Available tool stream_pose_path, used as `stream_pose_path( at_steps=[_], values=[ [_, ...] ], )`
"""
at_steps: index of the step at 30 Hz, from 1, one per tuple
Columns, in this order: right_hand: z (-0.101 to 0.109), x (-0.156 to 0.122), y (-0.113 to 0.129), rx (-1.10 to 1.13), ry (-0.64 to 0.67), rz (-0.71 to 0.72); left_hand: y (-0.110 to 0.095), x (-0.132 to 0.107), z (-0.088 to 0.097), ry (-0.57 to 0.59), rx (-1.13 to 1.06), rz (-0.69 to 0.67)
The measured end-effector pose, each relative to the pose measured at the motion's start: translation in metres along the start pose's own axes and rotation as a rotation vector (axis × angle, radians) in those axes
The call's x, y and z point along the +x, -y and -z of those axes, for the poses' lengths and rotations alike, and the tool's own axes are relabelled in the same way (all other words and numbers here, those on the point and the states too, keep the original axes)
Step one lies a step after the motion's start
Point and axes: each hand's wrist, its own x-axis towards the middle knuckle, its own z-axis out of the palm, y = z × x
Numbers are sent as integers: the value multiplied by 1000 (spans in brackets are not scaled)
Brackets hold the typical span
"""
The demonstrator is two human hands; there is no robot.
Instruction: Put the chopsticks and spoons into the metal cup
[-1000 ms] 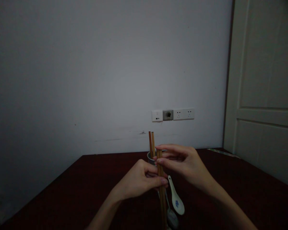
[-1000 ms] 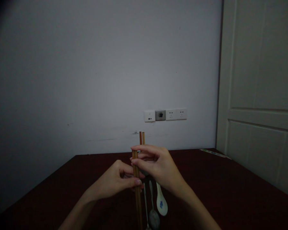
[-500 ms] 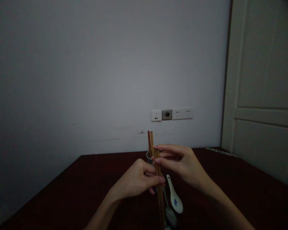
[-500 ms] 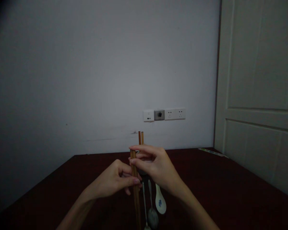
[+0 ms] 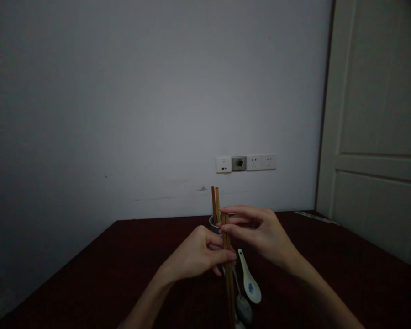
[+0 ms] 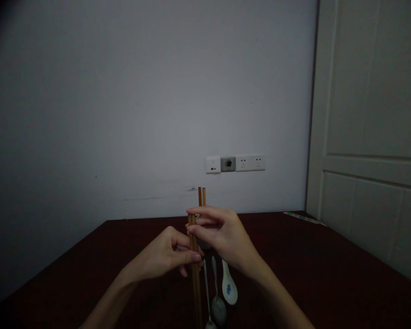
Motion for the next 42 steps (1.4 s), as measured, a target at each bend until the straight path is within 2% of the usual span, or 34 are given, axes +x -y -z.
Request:
stream_pose_path(
  at_steps=[14,23,32,42],
  values=[
    [0,8,-13,-4,-23,-37,8,9,7,-9,32,-5],
    [-1,15,-21,59,-22,-164,15,13,11,-48,36,-11],
    [-4,15,-21,41,-6,-147,18,13,11,-51,42,9],
    [-2,18,-23,5,4,-165,23,15,14,-79,137,-56]
  ],
)
